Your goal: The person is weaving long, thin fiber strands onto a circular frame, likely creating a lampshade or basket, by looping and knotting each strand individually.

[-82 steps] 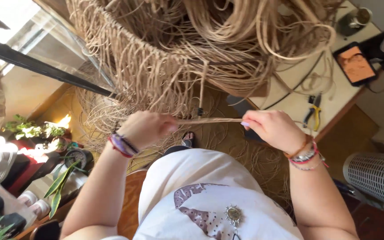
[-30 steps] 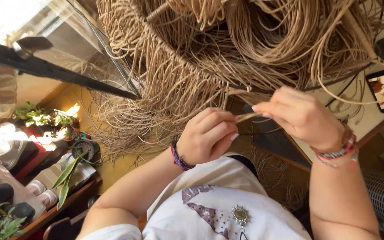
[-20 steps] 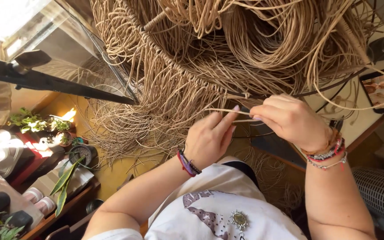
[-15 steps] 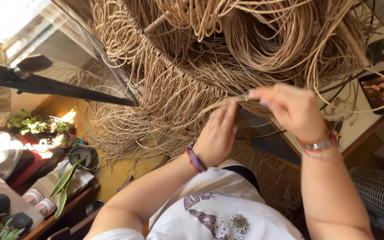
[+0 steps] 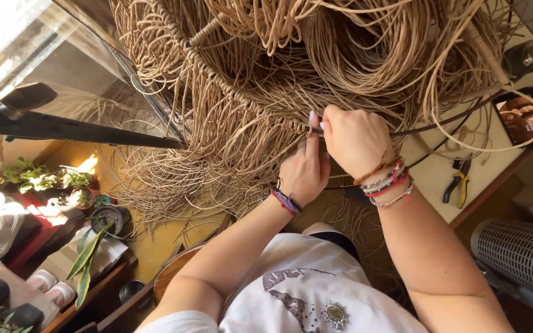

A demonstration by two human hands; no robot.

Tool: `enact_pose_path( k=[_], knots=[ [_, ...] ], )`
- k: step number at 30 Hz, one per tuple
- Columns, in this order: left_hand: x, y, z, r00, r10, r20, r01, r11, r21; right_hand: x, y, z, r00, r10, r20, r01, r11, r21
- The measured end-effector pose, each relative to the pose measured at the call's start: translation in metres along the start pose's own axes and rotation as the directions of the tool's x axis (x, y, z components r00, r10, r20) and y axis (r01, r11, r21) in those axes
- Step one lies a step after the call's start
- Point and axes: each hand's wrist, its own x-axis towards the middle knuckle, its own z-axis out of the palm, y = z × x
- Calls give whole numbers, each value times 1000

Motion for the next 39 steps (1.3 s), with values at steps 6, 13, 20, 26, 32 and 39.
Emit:
enact_pose_path(
  k=[6, 13, 20, 26, 32, 39],
  knots=[
    [-21, -2, 2, 985, -169, 40, 164, 824, -542, -60, -41, -22, 971, 11, -240, 157, 726, 670],
    [-56, -2, -51, 991, 73, 110, -23, 916, -401, -100, -4, 28, 976, 219, 13, -78, 290, 954],
    [-6, 18, -104, 745, 631, -216, -667, 702, -250, -107, 8, 28, 997, -70, 18, 9, 370, 929],
    [34, 28, -110, 944, 328, -23, -307, 855, -418, -99, 5, 30, 876, -72, -477, 180, 966, 184],
    [53, 31, -102, 983, 182, 25, -165, 933, -320, -93, 5, 31, 741, -59, -669, 207, 968, 144],
    [-26, 6, -73, 870, 388, -304, -473, 832, -290, -89, 21, 18, 994, -1, 105, -101, 290, 952]
  ],
)
